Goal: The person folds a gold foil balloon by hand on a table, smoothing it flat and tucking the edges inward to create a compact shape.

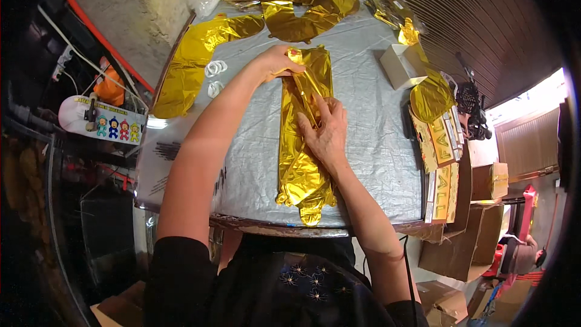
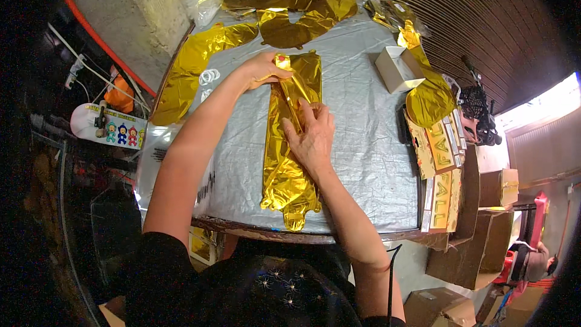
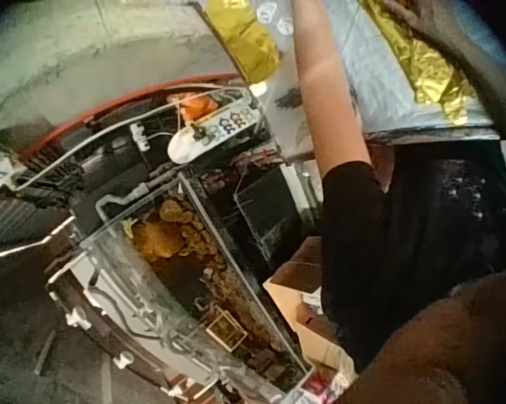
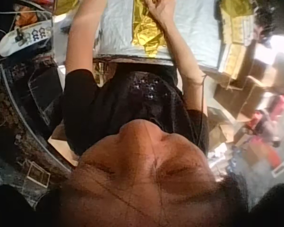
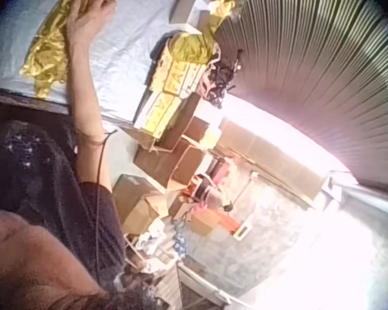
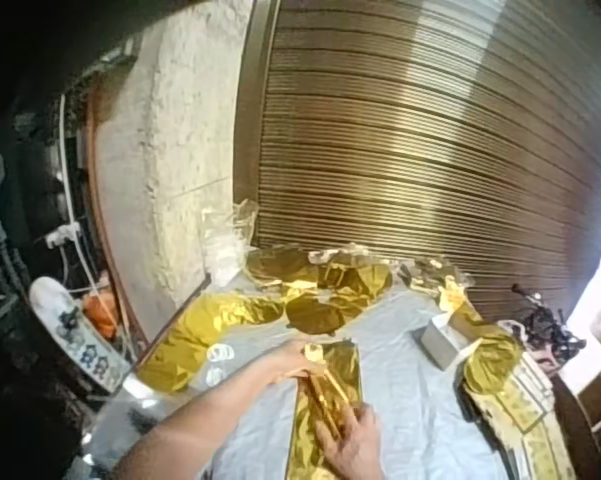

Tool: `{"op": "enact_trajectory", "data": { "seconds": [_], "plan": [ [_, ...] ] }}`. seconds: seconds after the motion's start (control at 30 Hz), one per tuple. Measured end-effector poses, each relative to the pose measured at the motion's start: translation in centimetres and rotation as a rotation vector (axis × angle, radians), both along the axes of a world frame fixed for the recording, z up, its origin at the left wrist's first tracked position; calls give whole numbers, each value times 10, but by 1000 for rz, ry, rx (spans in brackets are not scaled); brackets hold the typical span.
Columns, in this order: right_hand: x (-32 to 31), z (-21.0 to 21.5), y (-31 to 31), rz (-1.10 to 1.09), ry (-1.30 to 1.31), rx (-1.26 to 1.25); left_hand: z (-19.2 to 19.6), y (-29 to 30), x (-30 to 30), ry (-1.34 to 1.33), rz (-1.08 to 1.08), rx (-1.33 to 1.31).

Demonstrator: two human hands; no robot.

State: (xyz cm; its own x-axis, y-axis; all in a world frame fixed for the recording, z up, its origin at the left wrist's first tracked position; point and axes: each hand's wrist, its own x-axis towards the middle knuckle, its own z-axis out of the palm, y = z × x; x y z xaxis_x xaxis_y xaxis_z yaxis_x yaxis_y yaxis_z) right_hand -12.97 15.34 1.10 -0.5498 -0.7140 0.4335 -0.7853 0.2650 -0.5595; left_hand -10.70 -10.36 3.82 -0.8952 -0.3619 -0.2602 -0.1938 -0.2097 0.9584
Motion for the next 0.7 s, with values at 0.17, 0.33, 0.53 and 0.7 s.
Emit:
{"op": "enact_trajectory", "data": {
  "seconds": [0.17, 0.33, 0.53, 0.7],
  "plan": [
    [4, 6, 0, 32, 13, 47, -19, -1, 3, 5, 135, -121],
    [3, -2, 2, -1, 130, 147, -21, 10, 5, 10, 108, -657],
    [9, -2, -1, 6, 172, 196, -9, 19, 11, 342, 353, -1309],
    [9, 1, 0, -3, 159, 210, -13, 42, -7, 378, -219, -971]
  ]
}}
